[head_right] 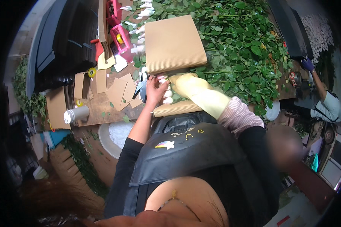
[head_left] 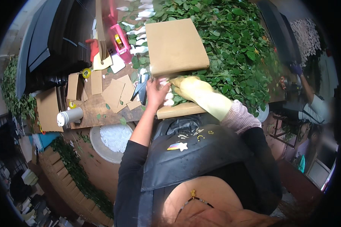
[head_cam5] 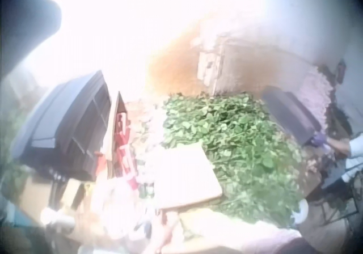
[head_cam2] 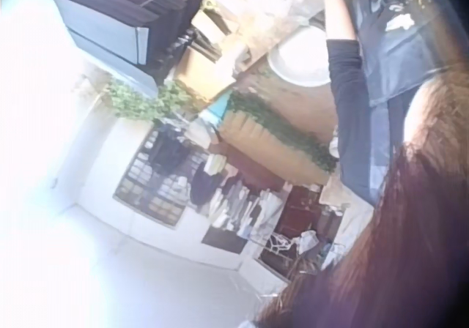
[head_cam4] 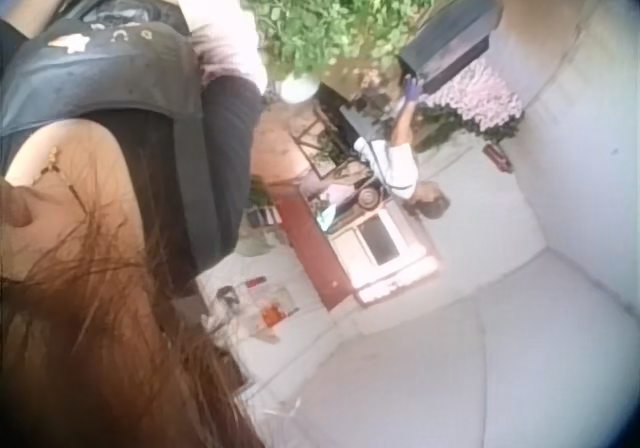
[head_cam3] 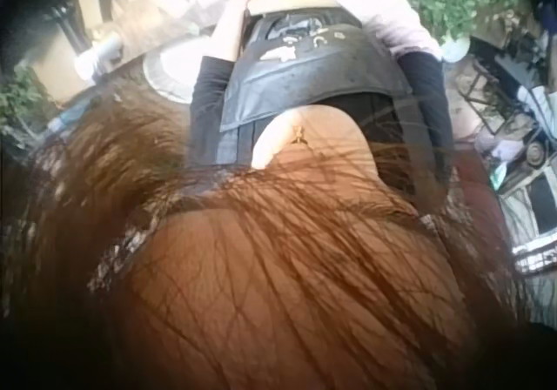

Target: The person arranges white flowers and green leaves into a black plastic tray and then into a cardboard box. They use shears to trim stems and adjust the placement of the flowers and leaves to fit them neatly into the containers.

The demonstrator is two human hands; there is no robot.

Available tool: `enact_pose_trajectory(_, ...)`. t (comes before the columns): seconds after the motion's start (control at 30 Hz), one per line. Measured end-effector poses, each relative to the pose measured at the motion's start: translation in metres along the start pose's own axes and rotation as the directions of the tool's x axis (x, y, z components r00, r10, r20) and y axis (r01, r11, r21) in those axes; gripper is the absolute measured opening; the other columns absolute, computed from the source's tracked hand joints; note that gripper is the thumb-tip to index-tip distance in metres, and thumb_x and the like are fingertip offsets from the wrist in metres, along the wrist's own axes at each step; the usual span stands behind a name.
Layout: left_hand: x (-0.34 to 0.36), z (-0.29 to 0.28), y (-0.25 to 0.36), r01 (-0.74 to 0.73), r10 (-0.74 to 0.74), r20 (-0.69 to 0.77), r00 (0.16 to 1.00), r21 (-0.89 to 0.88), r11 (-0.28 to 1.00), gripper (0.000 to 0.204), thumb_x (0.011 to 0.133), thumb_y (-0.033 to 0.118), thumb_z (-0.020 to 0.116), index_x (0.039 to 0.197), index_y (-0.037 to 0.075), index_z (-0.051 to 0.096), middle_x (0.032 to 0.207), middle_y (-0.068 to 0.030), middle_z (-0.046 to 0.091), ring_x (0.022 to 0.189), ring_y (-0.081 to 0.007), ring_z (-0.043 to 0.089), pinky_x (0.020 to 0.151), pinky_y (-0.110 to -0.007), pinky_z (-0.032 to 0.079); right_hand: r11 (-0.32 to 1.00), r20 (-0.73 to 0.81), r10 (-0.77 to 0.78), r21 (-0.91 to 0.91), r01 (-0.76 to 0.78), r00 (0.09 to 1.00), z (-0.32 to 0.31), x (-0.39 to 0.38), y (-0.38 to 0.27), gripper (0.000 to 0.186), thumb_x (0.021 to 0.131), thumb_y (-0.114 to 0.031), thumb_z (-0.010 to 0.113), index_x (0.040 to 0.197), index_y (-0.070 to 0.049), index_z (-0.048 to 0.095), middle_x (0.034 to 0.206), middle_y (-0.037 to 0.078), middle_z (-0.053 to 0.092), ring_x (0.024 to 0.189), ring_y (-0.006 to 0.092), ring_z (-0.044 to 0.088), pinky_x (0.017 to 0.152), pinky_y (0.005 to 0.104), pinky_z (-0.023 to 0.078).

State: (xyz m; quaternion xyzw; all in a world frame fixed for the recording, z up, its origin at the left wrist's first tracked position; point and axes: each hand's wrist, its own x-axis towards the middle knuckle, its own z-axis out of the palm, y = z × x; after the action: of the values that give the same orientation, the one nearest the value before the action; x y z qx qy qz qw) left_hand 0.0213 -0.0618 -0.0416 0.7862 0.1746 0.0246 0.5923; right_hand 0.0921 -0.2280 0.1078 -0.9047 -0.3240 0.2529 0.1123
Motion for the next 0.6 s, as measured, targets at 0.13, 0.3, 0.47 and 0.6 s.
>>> enact_pose_trajectory(0.13, -0.003, -0.001, 0.000, -0.001, 0.004, -0.068, 0.998, 0.049, 0.999, 0.037, 0.076, 0.025, 0.084, 0.107, 0.007, 0.075, 0.136, -0.0249, 0.054, 0.126, -0.0392, 0.054, 0.108, -0.043, 0.043, 0.994, -0.080, -0.038, 0.100, 0.046, 0.996, -0.021, -0.004, -0.008, 0.035, 0.100, -0.022, 0.050, 0.133, -0.017, 0.061, 0.123, 0.015, 0.069, 0.111, 0.0377, 0.068, 0.092, 0.0492, 0.055)
enact_pose_trajectory(0.3, -0.006, -0.003, 0.002, -0.063, 0.070, -0.074, 0.995, 0.091, 0.994, 0.030, 0.078, 0.020, 0.082, 0.103, 0.005, 0.075, 0.139, -0.0273, 0.053, 0.136, -0.0376, 0.049, 0.109, -0.041, 0.042, 0.978, 0.181, 0.103, -0.200, -0.066, 0.978, 0.002, 0.037, -0.008, 0.033, 0.102, -0.028, 0.050, 0.127, -0.016, 0.066, 0.124, 0.014, 0.069, 0.111, 0.0344, 0.068, 0.091, 0.0453, 0.056)
enact_pose_trajectory(0.47, -0.001, -0.001, 0.000, -0.033, 0.037, -0.023, 0.999, 0.154, 0.988, 0.027, 0.080, 0.015, 0.082, 0.100, 0.000, 0.072, 0.140, -0.0268, 0.053, 0.137, -0.0298, 0.049, 0.104, -0.036, 0.046, 0.964, 0.019, -0.032, -0.263, 0.036, 0.999, 0.043, 0.048, 0.012, 0.034, 0.102, -0.030, 0.050, 0.128, -0.017, 0.067, 0.122, 0.011, 0.070, 0.108, 0.0309, 0.070, 0.090, 0.0434, 0.056)
enact_pose_trajectory(0.6, 0.000, -0.003, -0.007, 0.017, -0.015, -0.019, 1.000, 0.106, 0.994, 0.037, 0.077, 0.025, 0.082, 0.102, 0.000, 0.073, 0.138, -0.0271, 0.053, 0.130, -0.0389, 0.054, 0.107, -0.040, 0.044, 0.968, 0.074, -0.115, -0.216, 0.128, 0.991, 0.001, 0.022, -0.005, 0.036, 0.102, -0.030, 0.050, 0.130, -0.012, 0.065, 0.121, 0.014, 0.070, 0.109, 0.0308, 0.068, 0.095, 0.0429, 0.053)
